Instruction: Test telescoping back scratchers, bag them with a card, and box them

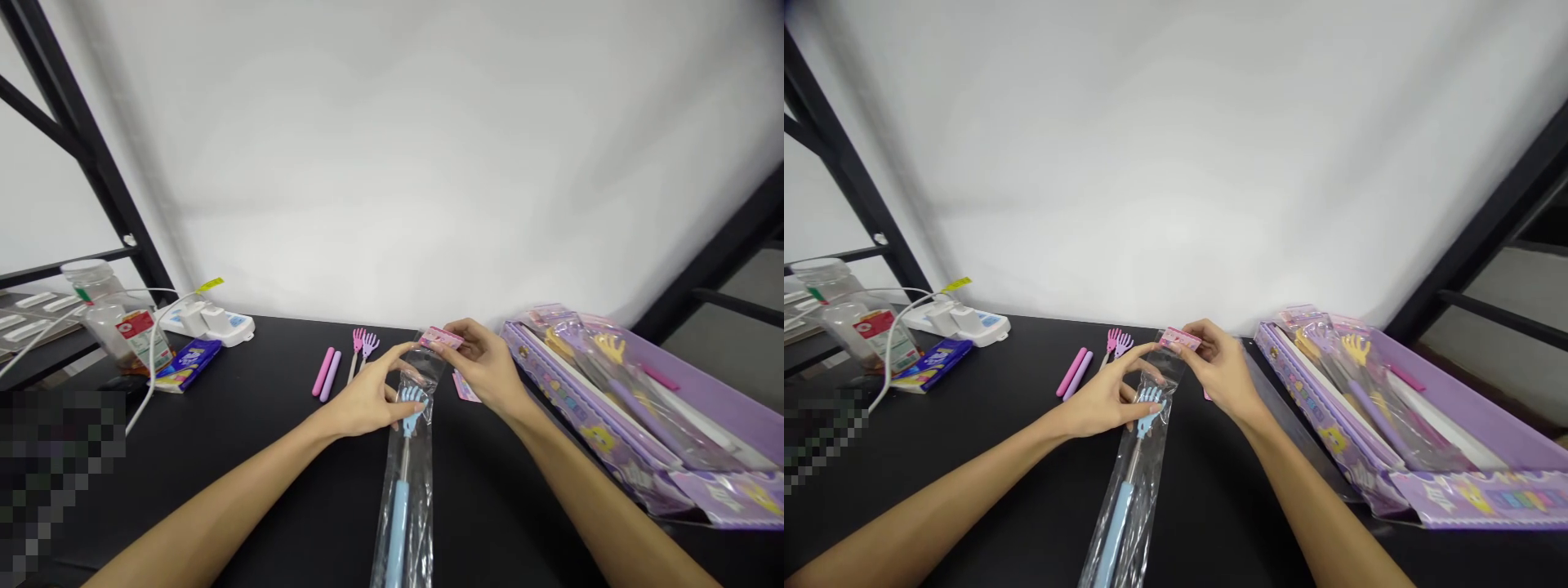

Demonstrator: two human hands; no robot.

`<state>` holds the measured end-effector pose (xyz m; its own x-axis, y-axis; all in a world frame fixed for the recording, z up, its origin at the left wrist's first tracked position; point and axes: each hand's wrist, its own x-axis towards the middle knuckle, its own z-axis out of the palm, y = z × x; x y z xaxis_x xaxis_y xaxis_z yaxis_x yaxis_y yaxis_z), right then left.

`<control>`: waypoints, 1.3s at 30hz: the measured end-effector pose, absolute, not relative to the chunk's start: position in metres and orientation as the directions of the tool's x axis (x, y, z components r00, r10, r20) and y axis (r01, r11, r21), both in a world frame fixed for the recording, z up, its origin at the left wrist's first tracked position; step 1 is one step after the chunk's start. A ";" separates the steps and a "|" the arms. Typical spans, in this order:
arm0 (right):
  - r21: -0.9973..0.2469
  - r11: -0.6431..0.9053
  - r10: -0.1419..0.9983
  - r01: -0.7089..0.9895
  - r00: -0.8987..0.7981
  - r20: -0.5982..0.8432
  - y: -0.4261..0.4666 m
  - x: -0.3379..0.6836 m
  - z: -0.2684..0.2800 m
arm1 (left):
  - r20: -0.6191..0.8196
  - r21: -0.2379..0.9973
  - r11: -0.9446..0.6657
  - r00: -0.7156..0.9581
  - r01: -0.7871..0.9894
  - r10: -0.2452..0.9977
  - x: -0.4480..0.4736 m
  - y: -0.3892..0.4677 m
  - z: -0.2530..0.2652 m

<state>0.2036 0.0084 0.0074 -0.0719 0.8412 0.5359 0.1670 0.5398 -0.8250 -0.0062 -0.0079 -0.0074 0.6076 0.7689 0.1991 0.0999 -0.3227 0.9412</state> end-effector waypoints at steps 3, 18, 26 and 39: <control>-0.833 0.530 0.848 0.159 -0.090 0.522 0.009 0.205 0.009 | 0.195 0.942 -0.319 0.611 0.100 0.767 -0.006 -0.008 -0.007; -0.893 0.439 0.894 0.099 -0.151 0.422 0.007 0.205 0.012 | 0.206 0.945 -0.317 0.603 0.081 0.770 -0.005 -0.008 -0.011; -0.890 0.424 0.905 0.166 -0.056 0.421 0.006 0.206 0.017 | 0.199 0.949 -0.305 0.596 0.082 0.778 -0.005 -0.008 -0.011; -0.928 0.359 0.932 0.096 -0.079 0.353 0.005 0.203 0.015 | 0.206 0.945 -0.312 0.567 0.096 0.798 -0.005 -0.009 -0.009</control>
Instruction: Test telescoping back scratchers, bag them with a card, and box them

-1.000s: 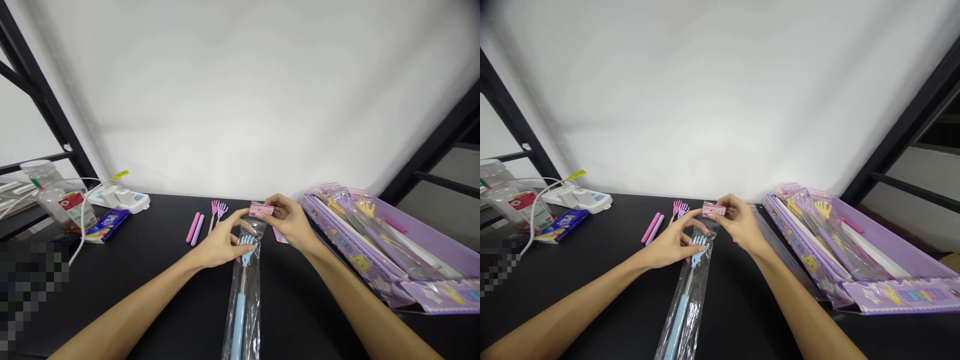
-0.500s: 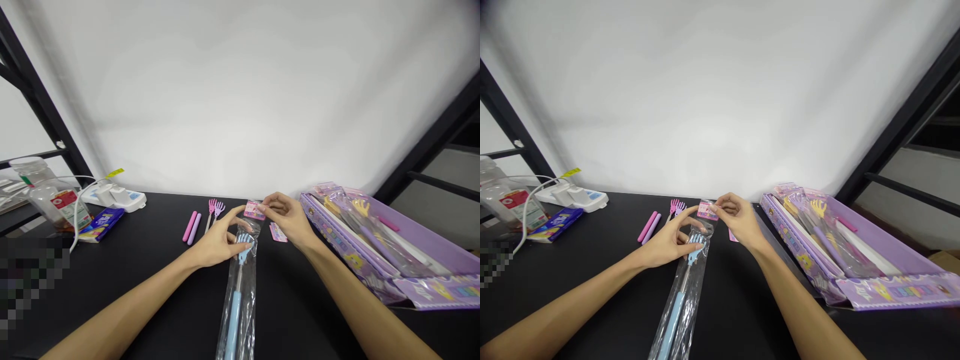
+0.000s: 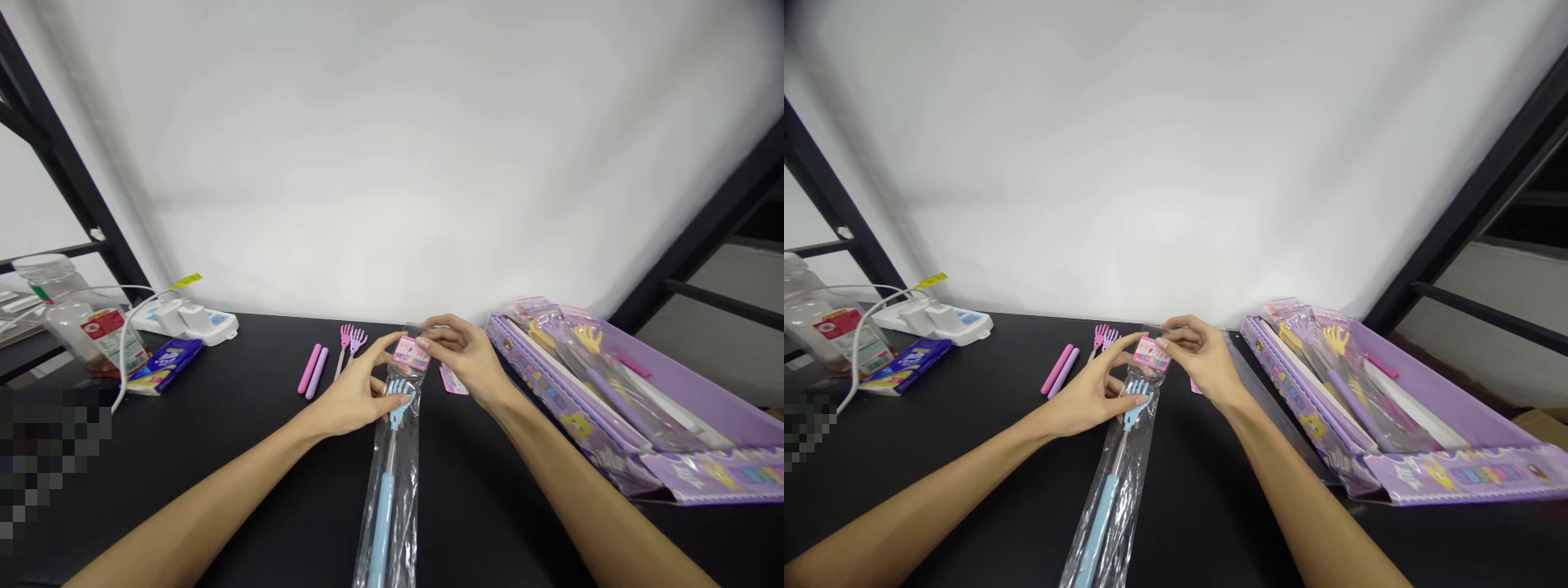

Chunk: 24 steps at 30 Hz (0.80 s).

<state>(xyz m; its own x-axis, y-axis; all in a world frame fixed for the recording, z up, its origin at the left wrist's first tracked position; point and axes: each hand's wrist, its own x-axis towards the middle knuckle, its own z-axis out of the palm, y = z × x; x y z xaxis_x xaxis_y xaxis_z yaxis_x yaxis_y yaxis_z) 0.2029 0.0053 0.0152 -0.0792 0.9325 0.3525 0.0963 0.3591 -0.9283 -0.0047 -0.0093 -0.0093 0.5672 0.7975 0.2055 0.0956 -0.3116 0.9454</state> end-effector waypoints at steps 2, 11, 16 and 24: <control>-0.926 0.367 0.929 0.089 -0.080 0.360 0.006 0.202 0.015 | 0.201 0.946 -0.307 0.563 0.099 0.801 -0.005 -0.010 -0.009; -0.889 0.435 0.879 0.142 -0.282 0.385 0.000 0.203 0.018 | 0.220 0.955 -0.291 0.543 0.048 0.811 -0.005 -0.008 -0.010; -0.891 0.426 0.904 0.156 -0.119 0.411 0.002 0.200 0.014 | 0.218 0.958 -0.283 0.523 0.045 0.824 -0.005 -0.007 -0.009; -0.978 0.195 0.980 0.080 -0.053 0.191 0.005 0.195 0.005 | 0.235 0.957 -0.287 0.464 0.045 0.854 -0.002 -0.005 -0.007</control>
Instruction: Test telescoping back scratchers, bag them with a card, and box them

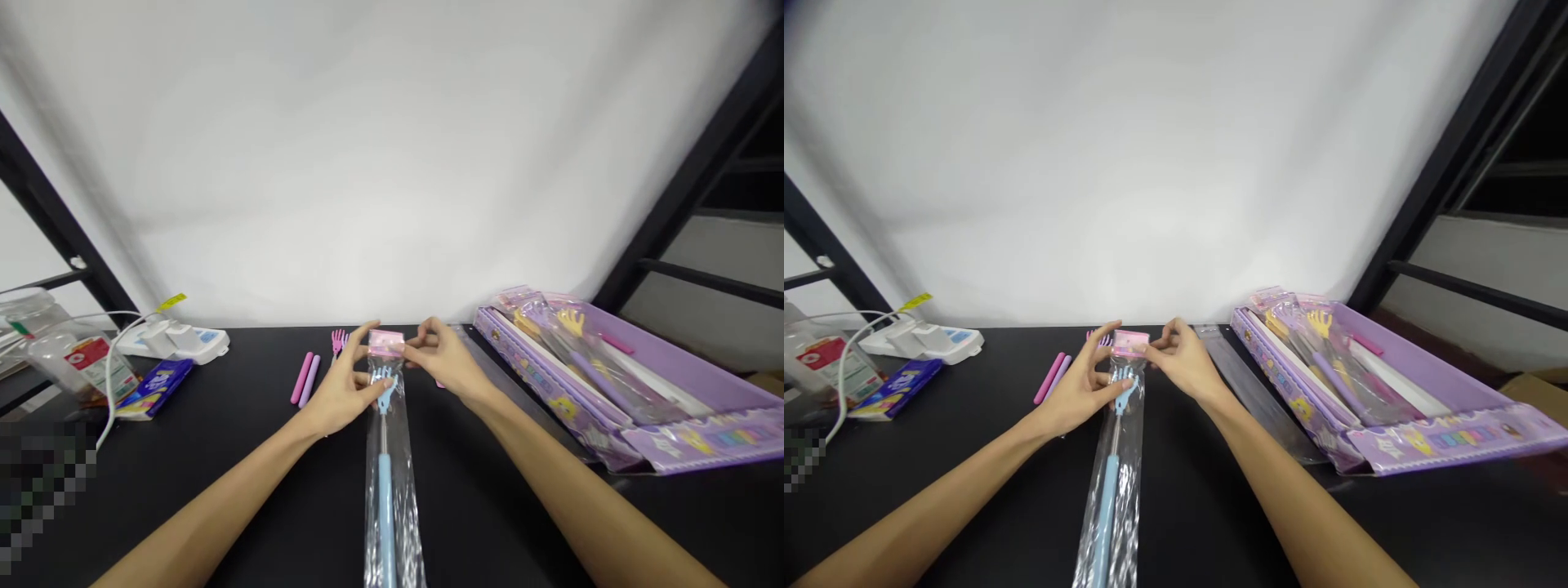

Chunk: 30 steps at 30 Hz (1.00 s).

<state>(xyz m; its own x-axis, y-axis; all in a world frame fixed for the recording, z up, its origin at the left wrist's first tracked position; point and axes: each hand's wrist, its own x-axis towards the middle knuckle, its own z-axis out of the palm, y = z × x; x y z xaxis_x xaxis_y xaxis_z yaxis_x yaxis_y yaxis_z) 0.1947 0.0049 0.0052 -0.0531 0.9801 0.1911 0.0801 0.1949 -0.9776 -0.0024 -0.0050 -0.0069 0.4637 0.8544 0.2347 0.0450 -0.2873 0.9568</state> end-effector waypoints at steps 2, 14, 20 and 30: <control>-0.996 0.026 0.982 0.081 -0.187 0.010 0.000 0.196 0.009 | 0.317 0.930 -0.363 0.357 0.066 0.878 0.001 0.005 -0.003; -0.925 0.263 0.944 0.273 0.127 0.305 -0.006 0.303 0.055 | 0.477 0.851 -0.521 0.328 0.059 0.816 0.108 0.046 0.039; -0.730 -0.043 0.768 0.682 0.490 0.413 -0.011 0.400 0.059 | 0.405 0.767 -0.629 0.661 0.131 0.631 0.155 0.014 0.018; -0.544 -0.168 0.851 0.822 0.400 0.340 -0.046 0.409 0.025 | 0.395 0.742 -0.662 0.732 0.102 0.555 0.191 0.012 0.000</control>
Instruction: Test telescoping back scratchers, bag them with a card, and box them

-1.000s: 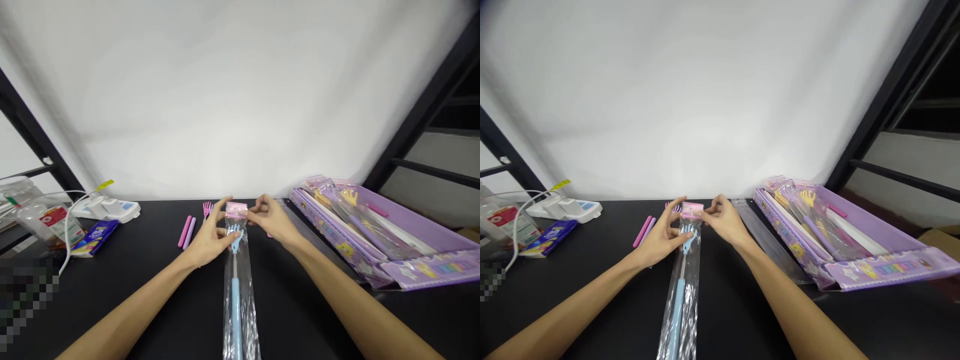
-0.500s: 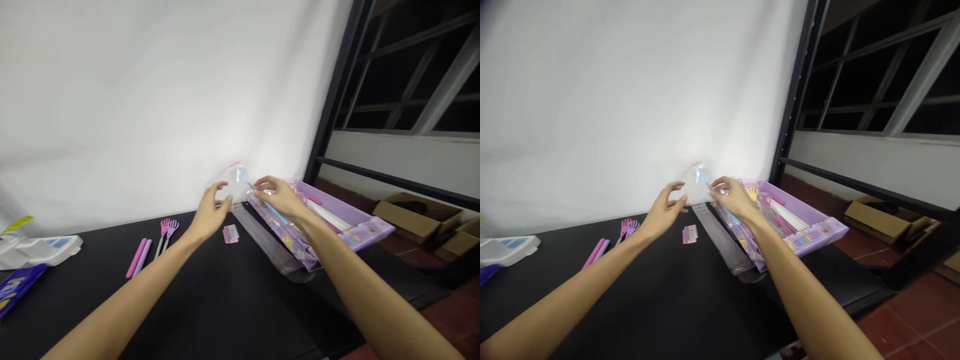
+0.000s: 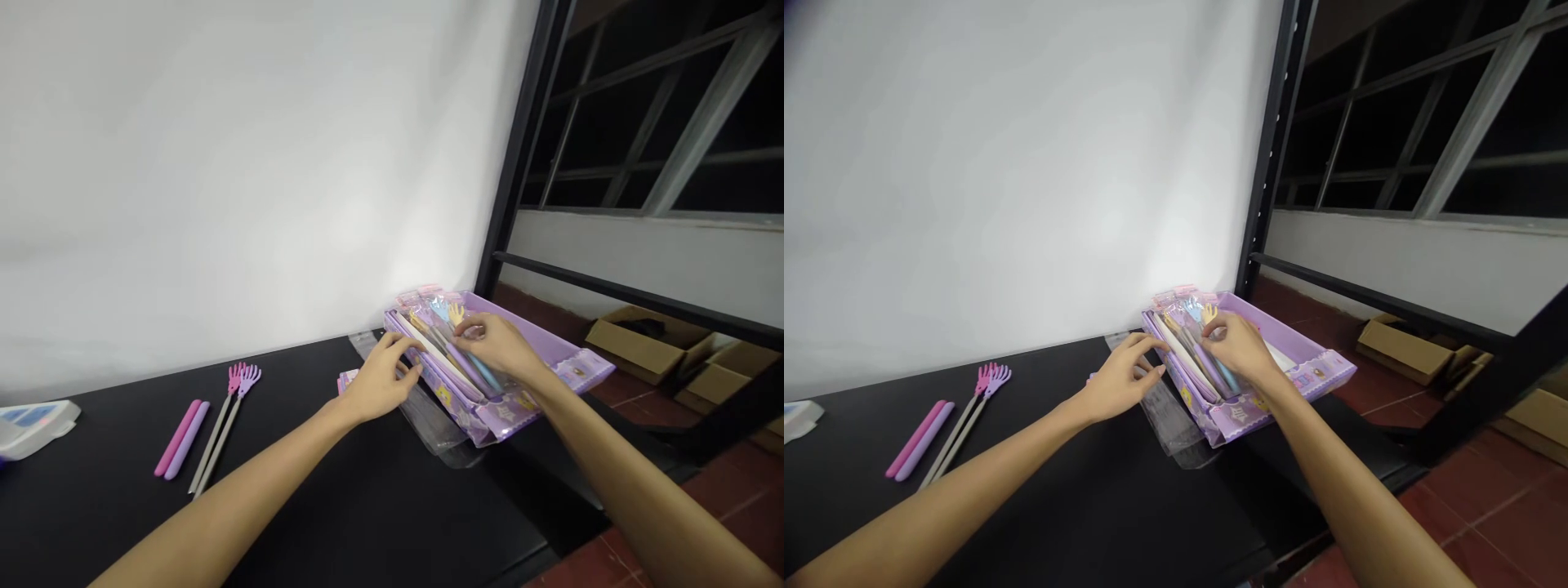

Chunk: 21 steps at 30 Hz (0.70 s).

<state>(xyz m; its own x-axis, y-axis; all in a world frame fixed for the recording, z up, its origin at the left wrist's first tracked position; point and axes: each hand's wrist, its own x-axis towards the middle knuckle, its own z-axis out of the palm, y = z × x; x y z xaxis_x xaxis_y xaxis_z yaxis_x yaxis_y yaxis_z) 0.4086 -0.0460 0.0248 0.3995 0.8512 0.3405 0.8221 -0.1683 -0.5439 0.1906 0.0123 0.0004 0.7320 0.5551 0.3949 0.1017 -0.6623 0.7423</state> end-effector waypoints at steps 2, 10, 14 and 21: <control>-0.511 -0.131 0.870 0.850 0.346 0.352 -0.048 0.409 0.030 | 0.397 0.733 -0.671 0.735 0.106 0.550 0.188 0.012 0.001; -0.457 0.082 0.791 0.886 0.221 0.570 -0.032 0.359 0.076 | 0.409 0.627 -0.741 0.708 0.240 0.576 0.139 0.034 0.042; -0.588 0.242 0.883 0.772 0.077 0.463 -0.007 0.304 0.095 | 0.374 0.619 -0.680 0.614 0.394 0.696 0.080 0.053 0.066; -0.670 0.278 0.960 0.689 -0.218 0.174 0.040 0.219 0.063 | 0.287 0.439 -0.456 0.361 0.774 0.887 -0.035 0.067 0.051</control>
<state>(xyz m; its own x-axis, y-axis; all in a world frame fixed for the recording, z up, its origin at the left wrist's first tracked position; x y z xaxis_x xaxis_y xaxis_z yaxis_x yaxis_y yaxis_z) 0.2190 0.0396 0.0630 -0.2184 0.9602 0.1744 0.6887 0.2782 -0.6695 -0.0351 0.0665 0.0514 0.3607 0.8875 0.2868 0.7740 -0.4564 0.4389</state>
